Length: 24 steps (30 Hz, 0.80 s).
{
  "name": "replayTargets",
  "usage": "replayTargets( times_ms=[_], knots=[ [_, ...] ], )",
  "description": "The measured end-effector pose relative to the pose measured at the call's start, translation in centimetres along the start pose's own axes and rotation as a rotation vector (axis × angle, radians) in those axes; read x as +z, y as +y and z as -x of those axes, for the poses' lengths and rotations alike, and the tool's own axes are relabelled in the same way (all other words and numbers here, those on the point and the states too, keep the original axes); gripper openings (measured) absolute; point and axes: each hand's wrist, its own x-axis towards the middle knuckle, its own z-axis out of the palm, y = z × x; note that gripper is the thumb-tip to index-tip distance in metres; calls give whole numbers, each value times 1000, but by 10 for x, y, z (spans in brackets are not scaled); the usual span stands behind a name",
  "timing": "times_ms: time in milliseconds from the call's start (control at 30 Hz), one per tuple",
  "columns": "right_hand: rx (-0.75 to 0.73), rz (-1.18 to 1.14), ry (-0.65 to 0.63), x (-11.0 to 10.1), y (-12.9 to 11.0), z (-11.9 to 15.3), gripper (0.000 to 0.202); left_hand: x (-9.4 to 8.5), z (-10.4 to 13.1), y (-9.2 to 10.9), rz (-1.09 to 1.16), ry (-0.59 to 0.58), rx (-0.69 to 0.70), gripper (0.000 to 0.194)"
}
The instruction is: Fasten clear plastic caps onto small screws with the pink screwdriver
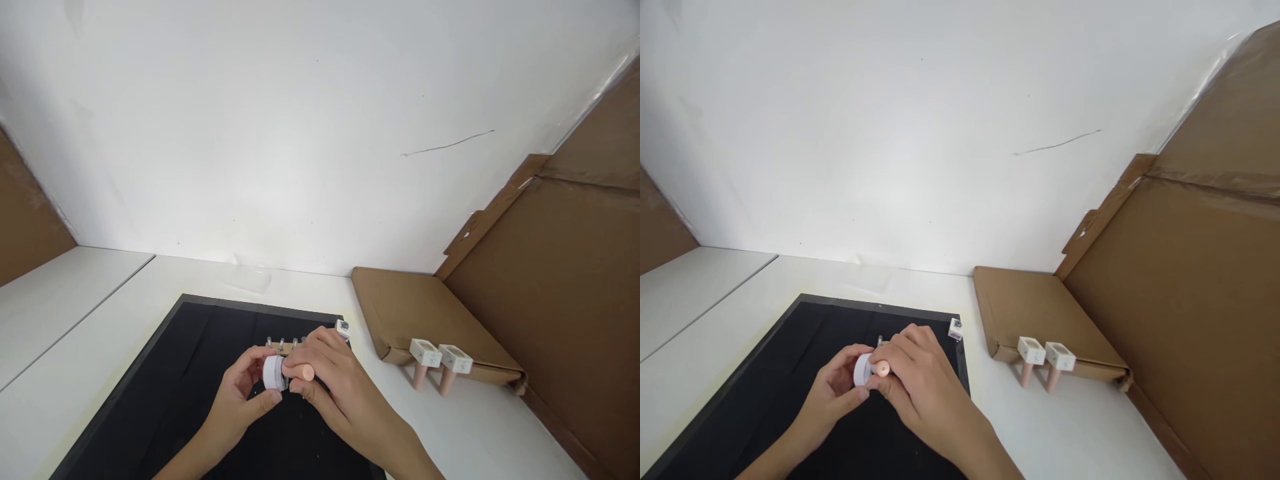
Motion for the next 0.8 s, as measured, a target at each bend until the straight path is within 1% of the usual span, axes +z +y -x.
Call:
replayTargets(
  times_ms=[300,400,500,667,800],
  knots=[
    [-9,18,-22,-1,-1,1,17,0,-1,0,12,-21,59,39],
    [-5,16,-24,-1,-1,1,18,0,-2,1,50,-22,56,40],
    [-5,6,-19,0,0,1,19,2,-2,5,120,-32,16,40],
    [8,-27,11,4,3,4,18,5,-2,14,252,-58,-90,40],
    [23,-48,42,5,5,5,17,4,0,17,291,-70,-148,40]
  ],
)
